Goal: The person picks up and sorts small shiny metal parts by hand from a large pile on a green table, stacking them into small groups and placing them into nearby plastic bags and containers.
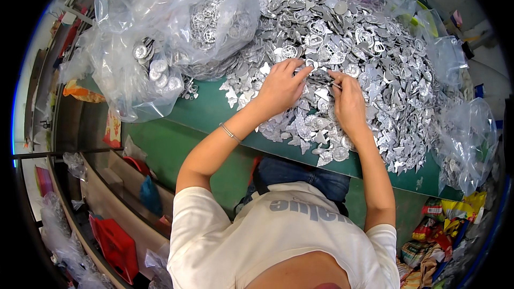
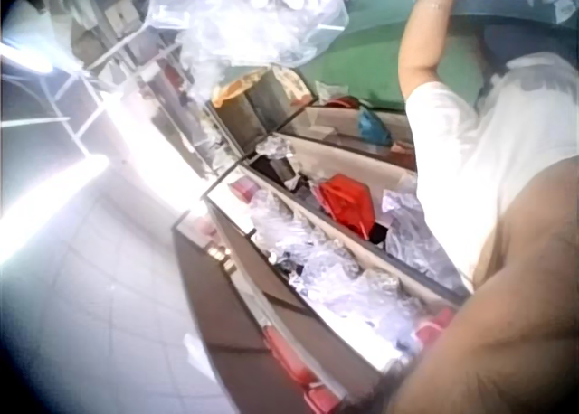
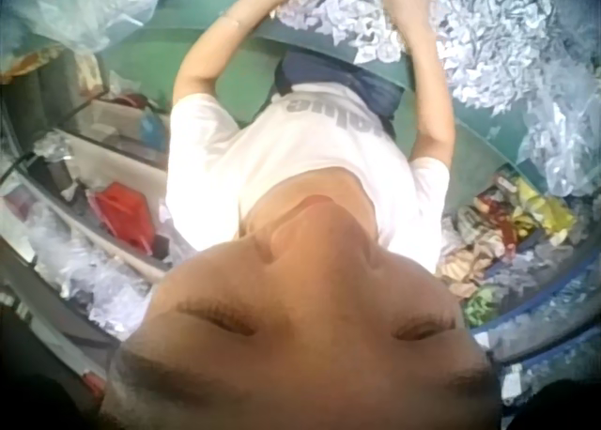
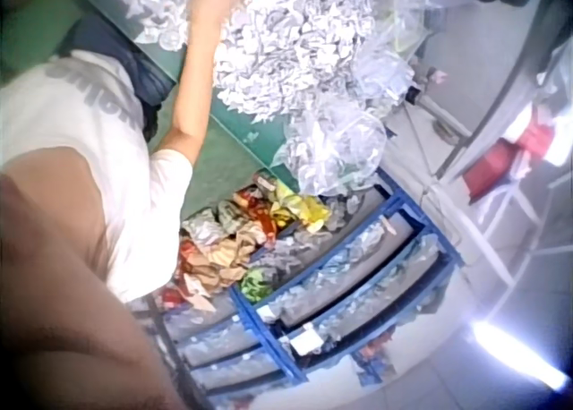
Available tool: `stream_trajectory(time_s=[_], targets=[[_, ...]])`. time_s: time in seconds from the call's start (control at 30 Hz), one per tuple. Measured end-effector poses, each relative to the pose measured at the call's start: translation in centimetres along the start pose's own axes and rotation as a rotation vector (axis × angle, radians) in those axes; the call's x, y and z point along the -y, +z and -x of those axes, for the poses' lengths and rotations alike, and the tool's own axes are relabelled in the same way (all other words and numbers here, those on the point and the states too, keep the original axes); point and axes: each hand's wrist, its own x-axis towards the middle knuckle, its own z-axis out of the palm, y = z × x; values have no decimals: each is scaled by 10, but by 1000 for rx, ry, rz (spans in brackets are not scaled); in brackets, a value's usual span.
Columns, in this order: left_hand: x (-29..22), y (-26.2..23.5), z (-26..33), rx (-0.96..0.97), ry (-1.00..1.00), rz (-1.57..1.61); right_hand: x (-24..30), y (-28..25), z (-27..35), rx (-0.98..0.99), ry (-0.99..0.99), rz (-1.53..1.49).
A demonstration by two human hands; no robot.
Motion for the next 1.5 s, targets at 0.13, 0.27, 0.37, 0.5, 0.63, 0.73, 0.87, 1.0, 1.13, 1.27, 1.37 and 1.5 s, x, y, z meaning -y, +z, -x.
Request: stream_trajectory(time_s=[0.13, 0.27, 0.37, 0.5, 0.63, 0.73, 0.87, 1.0, 1.13, 1.27, 1.37, 1.5], targets=[[-3, -5, 0, 34, 5, 11, 0, -3, 6, 44, -63, 45], [-5, -10, 3, 115, 0, 52, 3, -11, 11, 52, -15, -3], [-9, -14, 0, 131, -53, 122, -2, -8, 4, 52, -4, -24], [-13, 2, 0, 79, -118, 173, -4, 12, -4, 87, -1, -87], [-15, 3, 6, 77, -116, 207, 0, 12, 5, 101, 37, -84], [-14, 0, 13, 65, -61, 180, 8, 3, 6, 109, -49, -72], [-11, -6, 22, 98, -46, 150, 9, 1, 6, 129, -42, -114], [-19, -14, 21, 78, -129, 173, 10, 2, 5, 150, -4, -107], [-17, -19, 19, -22, -170, 217, 14, 0, 11, 209, -56, -60], [-12, -16, 22, -116, -138, 219, 18, 0, 21, 199, -136, -31], [-5, -19, 30, -153, -201, 231, 20, -4, 36, 277, -124, -26], [-2, -32, 32, -140, -389, 300, 20, -10, 49, 253, -81, -29]])
